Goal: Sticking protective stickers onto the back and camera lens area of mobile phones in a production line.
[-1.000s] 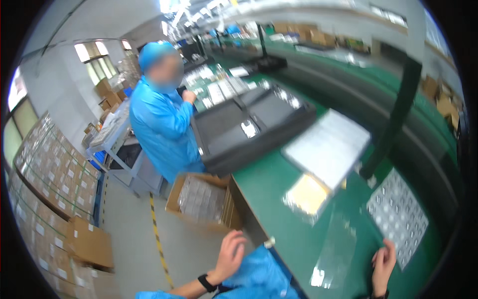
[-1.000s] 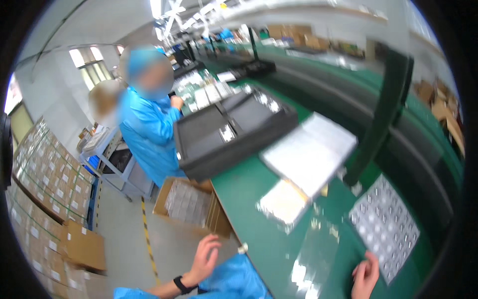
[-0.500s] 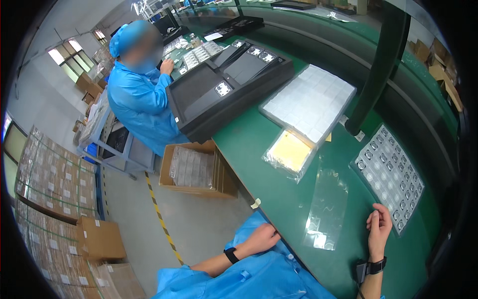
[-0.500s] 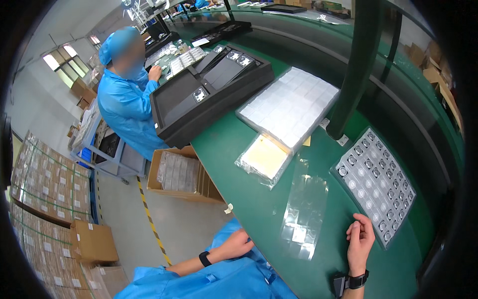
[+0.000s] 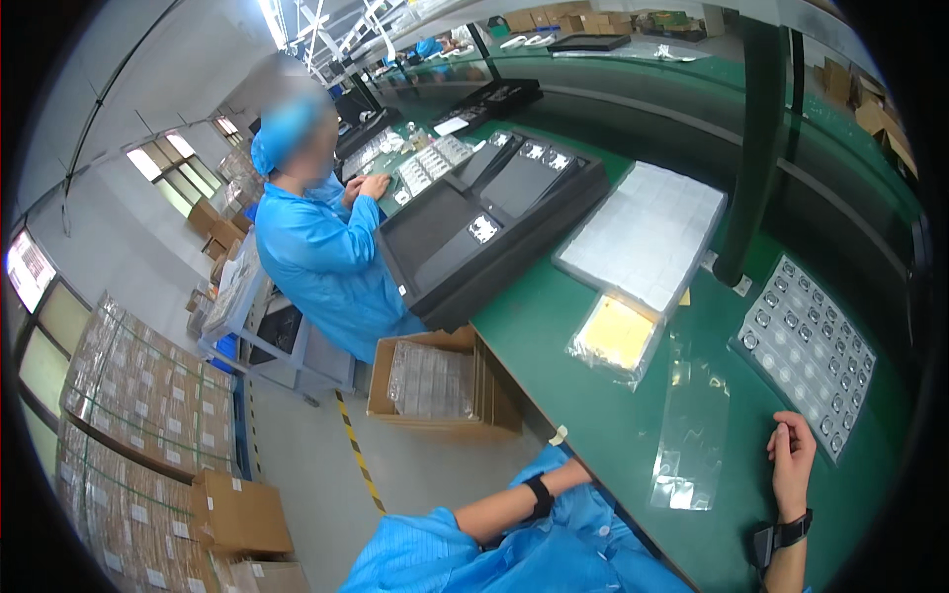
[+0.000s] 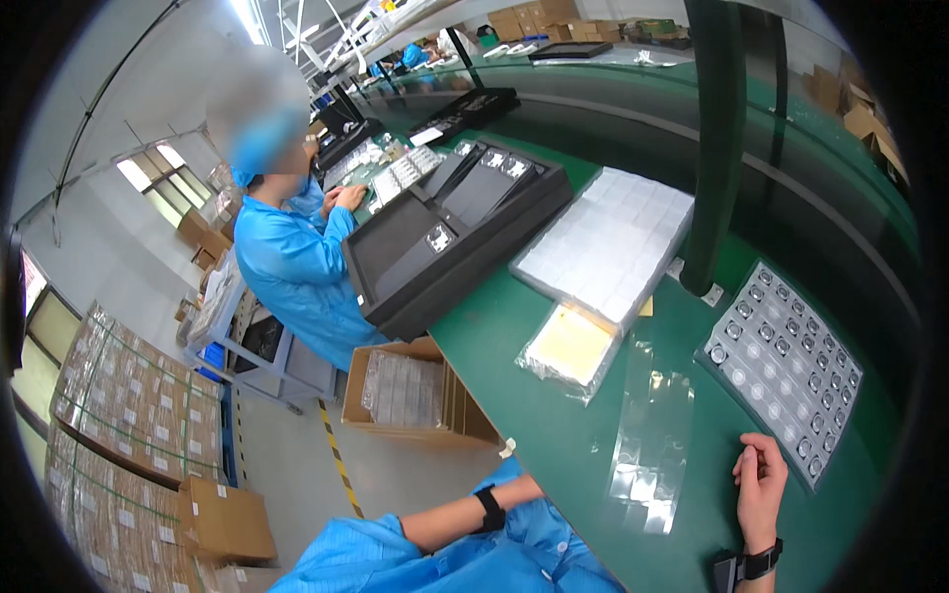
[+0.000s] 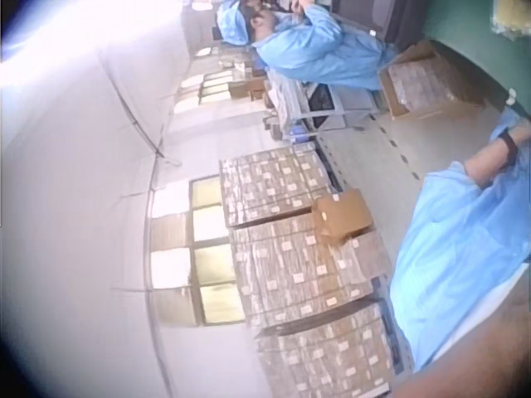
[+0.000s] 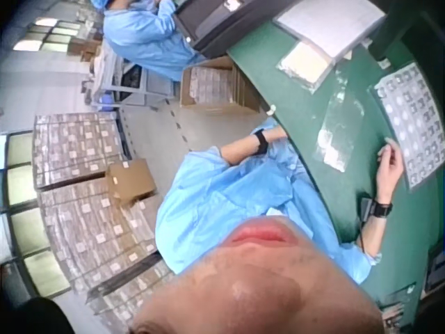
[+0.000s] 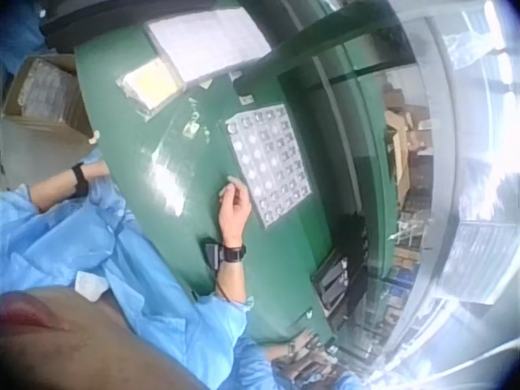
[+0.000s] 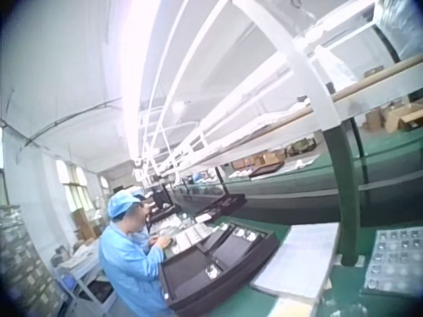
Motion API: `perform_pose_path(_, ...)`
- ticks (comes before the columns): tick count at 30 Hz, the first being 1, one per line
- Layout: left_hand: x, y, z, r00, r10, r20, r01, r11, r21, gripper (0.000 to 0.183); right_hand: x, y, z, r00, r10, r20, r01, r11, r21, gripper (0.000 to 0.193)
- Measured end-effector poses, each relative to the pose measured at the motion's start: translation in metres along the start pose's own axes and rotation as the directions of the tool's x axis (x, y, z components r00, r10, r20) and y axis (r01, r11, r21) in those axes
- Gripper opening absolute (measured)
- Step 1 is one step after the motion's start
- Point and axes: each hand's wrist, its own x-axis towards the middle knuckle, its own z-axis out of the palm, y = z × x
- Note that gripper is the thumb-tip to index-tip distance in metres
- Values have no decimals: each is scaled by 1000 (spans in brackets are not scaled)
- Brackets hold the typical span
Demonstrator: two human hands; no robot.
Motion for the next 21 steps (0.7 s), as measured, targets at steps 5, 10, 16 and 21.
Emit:
perform_pose_path(5, 21, 9, -27, 838, -157, 523, 540, 382, -750, 35, -3, 6, -3, 998, 42, -45, -41, 999, 23, 15)
perform_pose_path(10, 19, 2, -35, 809, -35, 587, 588, 61, -806, 36, -3, 0, 2, 999, 37, -28, -37, 999, -3, 15)
perform_pose_path(16, 24, -17, -24, 948, 141, 286, -83, 975, -206, 30, -2, 1, 2, 999, 30, -25, -29, 999, 16, 15)
perform_pose_path(21, 19, -2, -27, 952, -25, 306, 172, 870, -463, 30, -2, -1, 1, 1000, 1, 4, -1, 1000, -12, 15)
